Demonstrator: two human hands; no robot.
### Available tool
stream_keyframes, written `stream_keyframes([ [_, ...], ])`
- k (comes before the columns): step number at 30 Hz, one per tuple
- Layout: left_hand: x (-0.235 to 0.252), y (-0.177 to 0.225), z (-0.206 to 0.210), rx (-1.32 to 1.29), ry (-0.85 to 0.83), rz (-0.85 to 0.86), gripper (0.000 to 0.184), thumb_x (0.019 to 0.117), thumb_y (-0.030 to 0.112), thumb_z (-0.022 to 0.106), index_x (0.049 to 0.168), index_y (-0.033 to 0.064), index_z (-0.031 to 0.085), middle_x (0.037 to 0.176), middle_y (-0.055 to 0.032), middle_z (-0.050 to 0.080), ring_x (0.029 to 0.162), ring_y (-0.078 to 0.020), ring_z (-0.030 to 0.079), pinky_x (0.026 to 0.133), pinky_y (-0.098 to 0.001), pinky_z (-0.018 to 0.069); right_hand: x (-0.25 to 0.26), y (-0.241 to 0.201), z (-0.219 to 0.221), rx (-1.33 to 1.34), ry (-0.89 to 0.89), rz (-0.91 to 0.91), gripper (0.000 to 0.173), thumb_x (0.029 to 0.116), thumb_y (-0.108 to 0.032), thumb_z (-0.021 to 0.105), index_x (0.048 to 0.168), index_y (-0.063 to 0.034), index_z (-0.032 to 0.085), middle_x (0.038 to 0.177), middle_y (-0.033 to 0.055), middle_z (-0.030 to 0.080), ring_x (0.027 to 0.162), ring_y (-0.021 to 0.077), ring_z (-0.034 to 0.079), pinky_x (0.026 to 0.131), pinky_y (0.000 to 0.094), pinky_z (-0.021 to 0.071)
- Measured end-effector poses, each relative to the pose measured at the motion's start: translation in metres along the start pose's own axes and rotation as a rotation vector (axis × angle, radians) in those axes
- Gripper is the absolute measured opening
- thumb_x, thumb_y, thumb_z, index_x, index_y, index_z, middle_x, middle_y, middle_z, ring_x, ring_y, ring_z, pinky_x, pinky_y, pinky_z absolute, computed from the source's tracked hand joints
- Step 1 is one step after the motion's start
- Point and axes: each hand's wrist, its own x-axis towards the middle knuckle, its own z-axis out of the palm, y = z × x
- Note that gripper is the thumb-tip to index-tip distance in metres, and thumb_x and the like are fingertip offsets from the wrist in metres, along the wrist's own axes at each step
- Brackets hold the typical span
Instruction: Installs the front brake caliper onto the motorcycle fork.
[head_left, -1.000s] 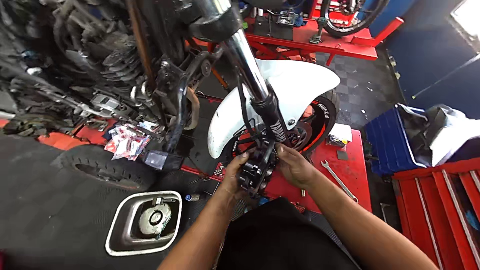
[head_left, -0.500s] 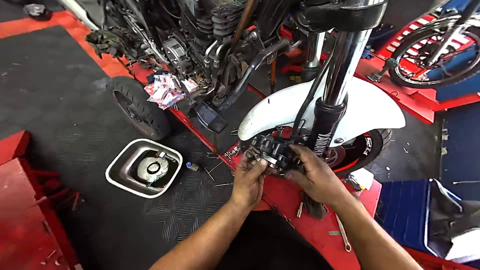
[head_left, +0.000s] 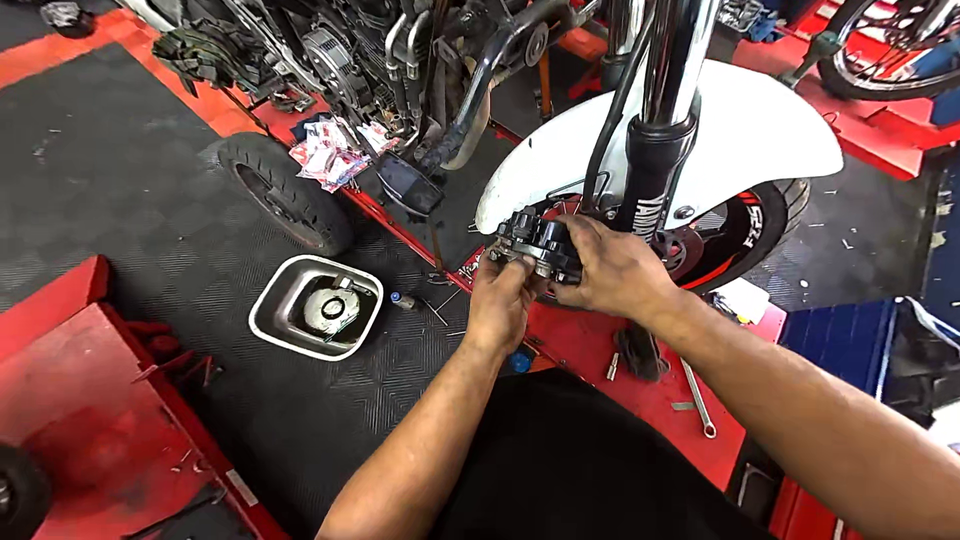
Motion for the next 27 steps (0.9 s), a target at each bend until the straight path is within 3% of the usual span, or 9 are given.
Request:
stream_keyframes([
  [4, 0.002, 0.0, 0.0, -0.037, -0.047, -0.019, 0.054, 0.0905, -0.003, 0.061, 0.138, 0.0052, 0.038, 0.112, -0.0226, 0.063, 0.091, -0.0322, 0.071, 0.08, -0.0503, 0.0615, 0.001, -0.004, 0.0, 0.002, 0.004, 0.025, 0.089, 0.0751, -0.055, 0.078, 0.143, -0.0036, 0.052, 0.133, 0.0166, 0.064, 0.094, 0.0317, 0.073, 0.07, 0.0497, 0.06],
  [11, 0.01, -0.005, -0.004, -0.029, -0.057, 0.007, 0.047, 0.0843, -0.006, 0.062, 0.127, 0.003, 0.044, 0.103, -0.0201, 0.065, 0.084, -0.0289, 0.071, 0.075, -0.0478, 0.0619, 0.0, -0.01, -0.003, -0.064, -0.073, 0.069, 0.092, 0.0759, -0.053, 0.077, 0.147, -0.0038, 0.047, 0.136, 0.0168, 0.062, 0.088, 0.0315, 0.072, 0.065, 0.0485, 0.0588],
  [14, 0.013, -0.007, -0.007, -0.037, -0.074, 0.008, 0.044, 0.0844, -0.005, 0.061, 0.125, 0.0022, 0.046, 0.102, -0.0201, 0.065, 0.083, -0.0287, 0.071, 0.074, -0.0481, 0.0618, 0.002, -0.011, -0.002, -0.083, -0.083, 0.056, 0.093, 0.0756, -0.052, 0.077, 0.146, -0.0005, 0.047, 0.132, 0.0184, 0.064, 0.084, 0.0324, 0.072, 0.064, 0.0482, 0.0581],
  [20, 0.018, -0.007, -0.01, -0.032, -0.08, 0.002, 0.046, 0.0862, -0.003, 0.061, 0.129, 0.0036, 0.044, 0.106, -0.0196, 0.064, 0.085, -0.0283, 0.07, 0.076, -0.047, 0.0618, 0.006, -0.01, 0.004, -0.039, -0.073, 0.115, 0.091, 0.0725, -0.054, 0.079, 0.142, -0.0028, 0.05, 0.119, 0.0162, 0.069, 0.09, 0.0327, 0.072, 0.069, 0.0509, 0.0584],
  [27, 0.02, -0.007, -0.007, -0.024, -0.077, -0.003, 0.045, 0.0898, -0.001, 0.06, 0.131, 0.0042, 0.043, 0.107, -0.0204, 0.065, 0.087, -0.0298, 0.071, 0.077, -0.0488, 0.0618, 0.009, -0.008, -0.005, 0.003, -0.132, 0.14, 0.087, 0.0743, -0.054, 0.079, 0.141, -0.0048, 0.051, 0.12, 0.0153, 0.068, 0.095, 0.0327, 0.071, 0.073, 0.0517, 0.0585],
])
